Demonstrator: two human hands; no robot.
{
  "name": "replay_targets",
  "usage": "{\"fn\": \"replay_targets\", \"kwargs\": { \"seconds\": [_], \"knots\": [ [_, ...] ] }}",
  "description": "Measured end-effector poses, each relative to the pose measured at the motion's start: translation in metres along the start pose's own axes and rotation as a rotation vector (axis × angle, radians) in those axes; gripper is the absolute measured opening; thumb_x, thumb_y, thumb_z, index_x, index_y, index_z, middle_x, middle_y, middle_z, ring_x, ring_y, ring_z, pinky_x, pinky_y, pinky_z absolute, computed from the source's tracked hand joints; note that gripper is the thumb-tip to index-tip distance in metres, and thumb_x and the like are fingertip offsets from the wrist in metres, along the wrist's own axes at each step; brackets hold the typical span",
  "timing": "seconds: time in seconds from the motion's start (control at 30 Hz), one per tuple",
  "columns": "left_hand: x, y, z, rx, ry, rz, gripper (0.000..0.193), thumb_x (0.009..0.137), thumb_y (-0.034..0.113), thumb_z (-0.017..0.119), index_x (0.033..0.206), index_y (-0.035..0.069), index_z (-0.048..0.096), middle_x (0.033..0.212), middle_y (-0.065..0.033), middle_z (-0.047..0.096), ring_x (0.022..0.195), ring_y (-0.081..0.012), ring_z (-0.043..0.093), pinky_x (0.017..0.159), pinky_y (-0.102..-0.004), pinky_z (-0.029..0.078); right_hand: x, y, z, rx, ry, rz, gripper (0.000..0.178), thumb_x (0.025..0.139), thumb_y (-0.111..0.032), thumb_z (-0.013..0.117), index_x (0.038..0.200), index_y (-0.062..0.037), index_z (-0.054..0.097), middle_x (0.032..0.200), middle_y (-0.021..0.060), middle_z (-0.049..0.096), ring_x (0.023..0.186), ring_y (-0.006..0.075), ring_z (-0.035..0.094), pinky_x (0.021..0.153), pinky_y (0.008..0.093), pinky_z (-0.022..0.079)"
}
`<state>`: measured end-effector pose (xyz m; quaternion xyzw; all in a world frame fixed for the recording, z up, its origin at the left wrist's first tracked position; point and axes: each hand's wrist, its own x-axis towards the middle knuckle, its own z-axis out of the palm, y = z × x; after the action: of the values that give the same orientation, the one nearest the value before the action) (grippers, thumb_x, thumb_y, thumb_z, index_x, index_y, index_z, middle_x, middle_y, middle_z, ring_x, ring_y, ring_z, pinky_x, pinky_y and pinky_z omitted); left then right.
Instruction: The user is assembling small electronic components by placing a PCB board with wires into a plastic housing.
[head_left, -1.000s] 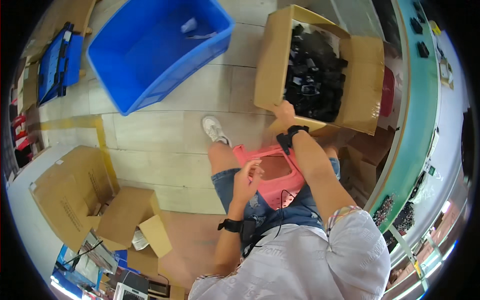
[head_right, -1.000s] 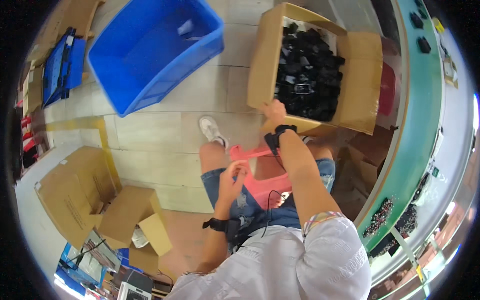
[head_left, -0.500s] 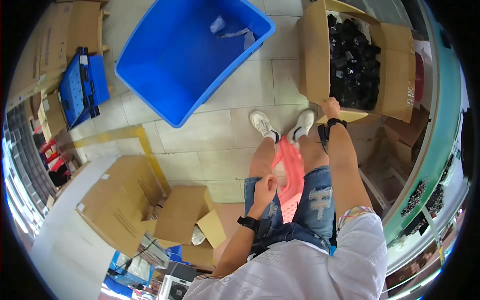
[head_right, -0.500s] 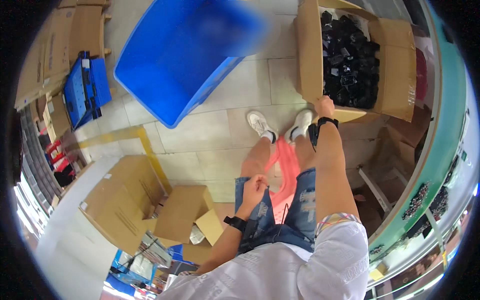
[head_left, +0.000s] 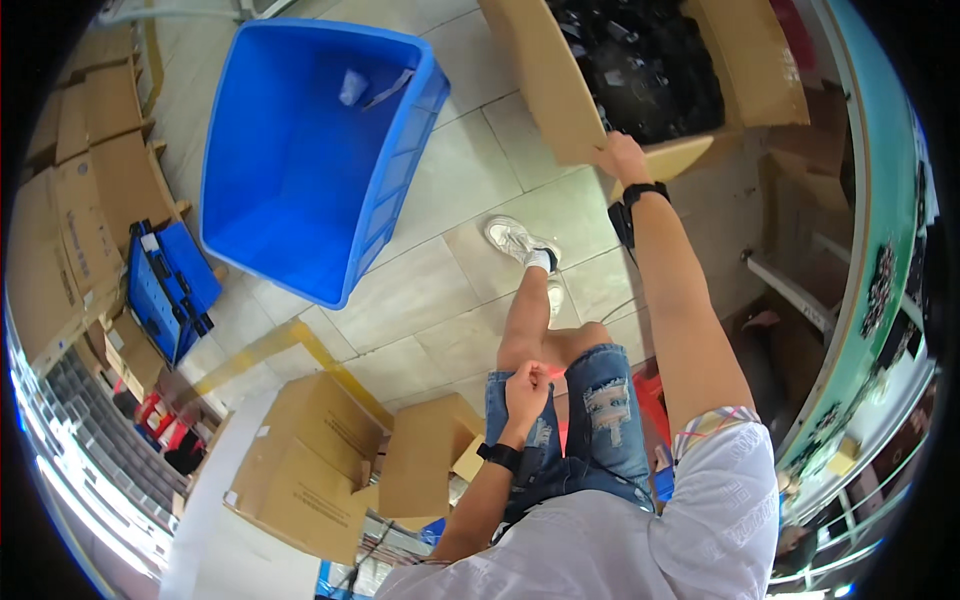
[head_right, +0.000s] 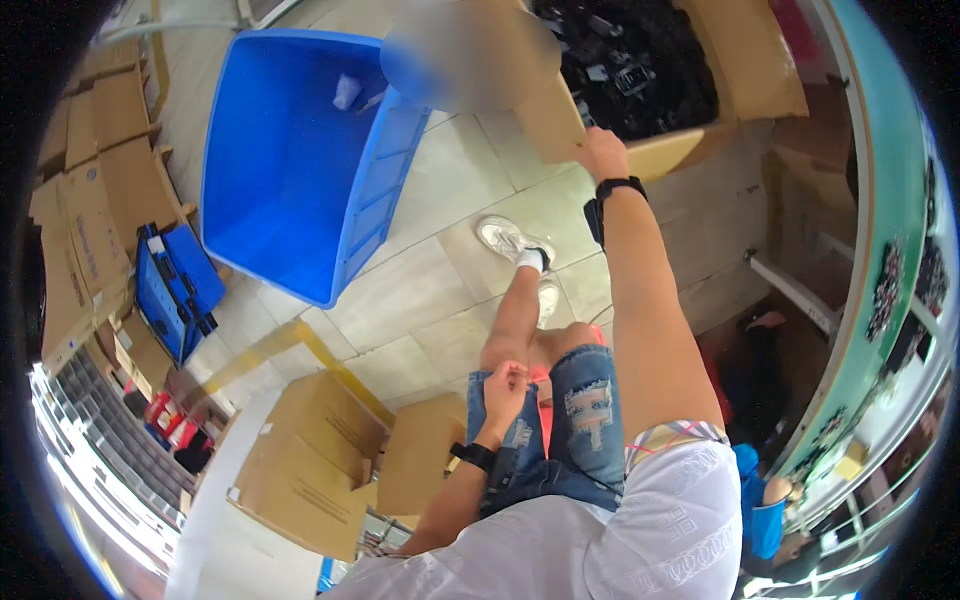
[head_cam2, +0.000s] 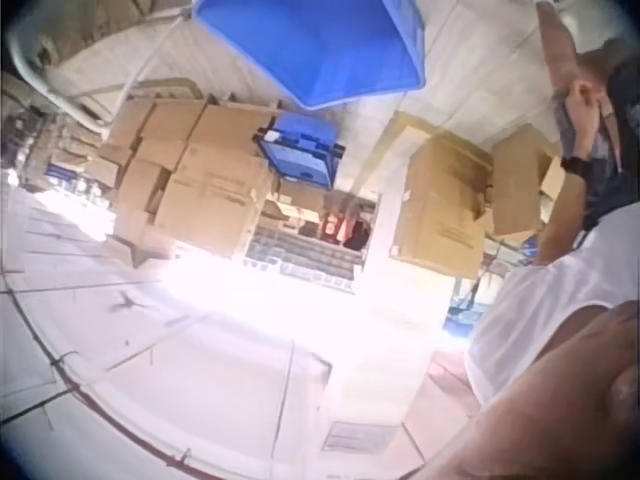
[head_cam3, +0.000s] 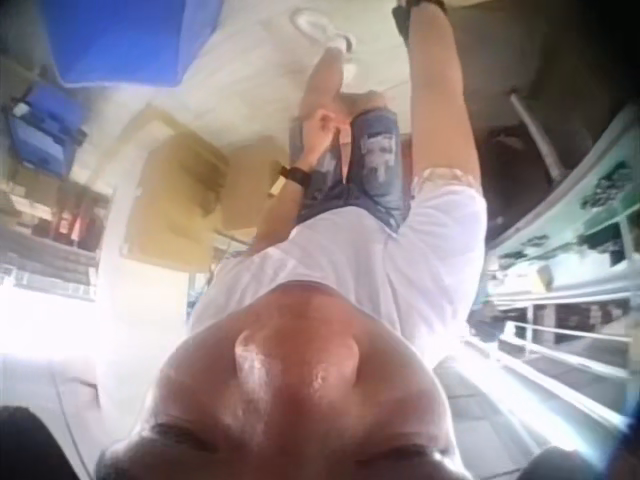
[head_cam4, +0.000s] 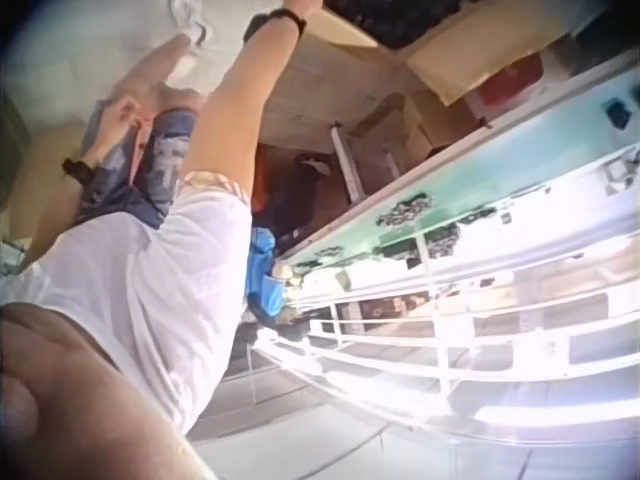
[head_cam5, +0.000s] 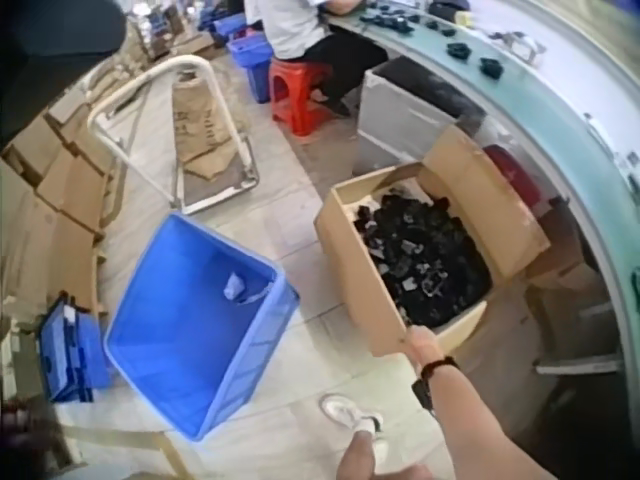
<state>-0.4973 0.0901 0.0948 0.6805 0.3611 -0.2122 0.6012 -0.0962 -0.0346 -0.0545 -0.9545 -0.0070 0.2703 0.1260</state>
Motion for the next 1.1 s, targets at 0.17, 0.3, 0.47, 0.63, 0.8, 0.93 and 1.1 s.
{"fn": "replay_targets", "kwargs": {
  "seconds": [0.17, 0.3, 0.47, 0.63, 0.8, 0.93, 1.1],
  "knots": [
    [-0.006, -0.026, -0.012, 0.142, -0.035, 0.071, 0.003, 0.085, 0.002, 0.054, 0.086, 0.0, 0.056, 0.071, -0.0073, 0.065, 0.062, -0.0124, 0.064, 0.056, -0.0233, 0.05, 0.004, 0.005, 0.023, -0.074, 0.092, 0.114, 0.032, 0.081, -0.032, 0.056, 0.084, -0.0016, 0.066, 0.089, 0.0226, 0.065, 0.087, 0.0356, 0.064, 0.076, 0.043, 0.052],
    [-0.008, -0.034, -0.018, 0.085, -0.128, 0.071, 0.004, 0.085, 0.001, 0.053, 0.088, 0.0, 0.056, 0.071, -0.0071, 0.065, 0.062, -0.0124, 0.064, 0.057, -0.0233, 0.05, -0.025, 0.031, 0.064, -0.328, 0.329, 0.003, 0.022, 0.08, -0.021, 0.053, 0.079, -0.0046, 0.067, 0.087, 0.0184, 0.067, 0.082, 0.0299, 0.066, 0.073, 0.0406, 0.054],
    [-0.015, -0.045, -0.055, 0.165, -0.15, 0.1, 0.009, 0.086, -0.001, 0.05, 0.09, -0.001, 0.057, 0.073, -0.0076, 0.065, 0.063, -0.0119, 0.063, 0.057, -0.0231, 0.05, -0.117, -0.011, 0.114, -0.062, 0.159, 0.107, 0.021, 0.08, -0.02, 0.051, 0.077, -0.0075, 0.068, 0.08, 0.015, 0.067, 0.073, 0.0282, 0.067, 0.065, 0.0396, 0.053],
    [-0.036, -0.031, -0.124, 0.215, -0.236, 0.1, 0.009, 0.085, 0.001, 0.053, 0.092, 0.0, 0.058, 0.075, -0.0076, 0.065, 0.067, -0.0122, 0.063, 0.062, -0.0227, 0.049, -0.22, -0.034, 0.184, -0.002, 0.123, 0.209, 0.021, 0.082, -0.02, 0.049, 0.077, -0.0121, 0.068, 0.078, 0.0098, 0.068, 0.078, 0.0246, 0.066, 0.075, 0.0385, 0.047],
    [-0.03, -0.071, -0.2, 0.571, -0.499, 0.085, 0.014, 0.082, 0.006, 0.054, 0.095, 0.003, 0.059, 0.073, -0.009, 0.063, 0.066, -0.017, 0.062, 0.063, -0.0281, 0.049, -0.293, -0.071, 0.236, 0.029, 0.084, 0.287, 0.021, 0.081, -0.015, 0.049, 0.069, -0.0153, 0.067, 0.073, 0.0059, 0.067, 0.07, 0.0213, 0.065, 0.073, 0.0374, 0.044],
    [-0.023, -0.073, -0.252, 0.745, -0.688, 0.171, 0.013, 0.083, 0.004, 0.051, 0.093, 0.004, 0.06, 0.072, -0.0075, 0.062, 0.065, -0.011, 0.058, 0.061, -0.0261, 0.048, -0.329, -0.091, 0.265, 0.039, 0.111, 0.365, 0.021, 0.081, -0.016, 0.05, 0.068, -0.0142, 0.066, 0.071, 0.0064, 0.066, 0.069, 0.0215, 0.064, 0.074, 0.0382, 0.044],
    [-0.01, -0.074, -0.311, 0.575, -0.681, -0.087, 0.017, 0.085, 0.002, 0.049, 0.1, 0.0, 0.056, 0.074, -0.005, 0.062, 0.066, -0.0115, 0.059, 0.063, -0.0238, 0.048, -0.39, -0.108, 0.308, 0.073, 0.152, 0.423, 0.023, 0.083, -0.016, 0.048, 0.069, -0.0134, 0.066, 0.069, 0.0069, 0.065, 0.068, 0.0235, 0.064, 0.077, 0.0372, 0.044]
  ]
}}
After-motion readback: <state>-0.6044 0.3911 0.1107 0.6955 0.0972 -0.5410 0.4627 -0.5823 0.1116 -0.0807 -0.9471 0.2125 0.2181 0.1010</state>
